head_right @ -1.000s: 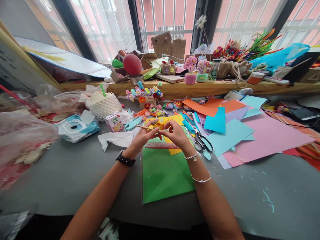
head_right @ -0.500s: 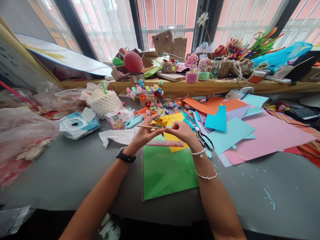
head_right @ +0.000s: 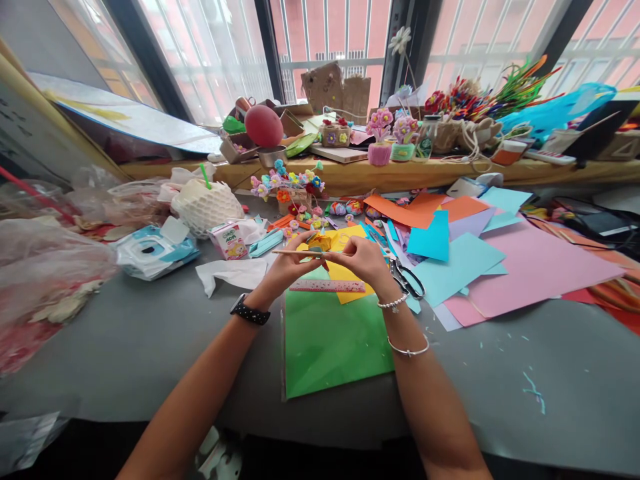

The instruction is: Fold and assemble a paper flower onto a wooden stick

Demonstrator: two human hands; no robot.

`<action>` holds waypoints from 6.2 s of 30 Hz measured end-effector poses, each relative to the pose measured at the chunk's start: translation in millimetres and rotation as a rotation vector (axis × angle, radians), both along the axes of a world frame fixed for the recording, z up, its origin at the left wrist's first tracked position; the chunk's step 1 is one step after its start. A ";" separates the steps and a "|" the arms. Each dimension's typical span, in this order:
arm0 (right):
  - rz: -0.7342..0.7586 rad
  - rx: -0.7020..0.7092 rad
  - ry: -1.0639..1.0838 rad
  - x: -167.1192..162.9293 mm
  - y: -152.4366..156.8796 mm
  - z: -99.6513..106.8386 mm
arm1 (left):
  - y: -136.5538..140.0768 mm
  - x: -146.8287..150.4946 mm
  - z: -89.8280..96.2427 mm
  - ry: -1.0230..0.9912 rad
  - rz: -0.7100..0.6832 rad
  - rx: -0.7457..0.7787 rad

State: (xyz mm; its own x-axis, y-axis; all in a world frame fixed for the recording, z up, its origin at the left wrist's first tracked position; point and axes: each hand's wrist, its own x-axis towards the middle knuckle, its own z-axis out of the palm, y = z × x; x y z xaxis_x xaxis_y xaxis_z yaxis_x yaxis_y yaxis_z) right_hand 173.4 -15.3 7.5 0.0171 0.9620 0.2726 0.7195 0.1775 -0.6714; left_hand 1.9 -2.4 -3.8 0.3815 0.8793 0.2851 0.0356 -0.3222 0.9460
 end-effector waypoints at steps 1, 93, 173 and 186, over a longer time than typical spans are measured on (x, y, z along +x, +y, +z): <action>-0.003 0.016 -0.001 -0.3 0.4 -0.5 | 0.0 -0.2 0.3 -0.013 -0.021 -0.028; 0.151 0.145 -0.049 -7.4 1.7 -7.8 | -5.4 7.5 -1.6 -0.114 -0.144 -0.368; 0.338 0.218 0.178 -10.1 4.4 -8.6 | -5.7 4.4 10.1 -0.296 -0.133 -0.567; 0.148 0.079 0.171 -7.0 5.3 -8.9 | -5.7 4.5 8.1 -0.200 -0.092 -0.409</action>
State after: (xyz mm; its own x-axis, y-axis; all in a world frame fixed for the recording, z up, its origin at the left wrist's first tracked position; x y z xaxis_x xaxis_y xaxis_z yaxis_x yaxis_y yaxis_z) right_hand 166.4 -10.0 -1.4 -0.0699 0.9333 0.3524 0.5593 0.3291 -0.7608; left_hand 6.4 -8.1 4.3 0.4362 0.8998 -0.0023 -0.1714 0.0856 0.9815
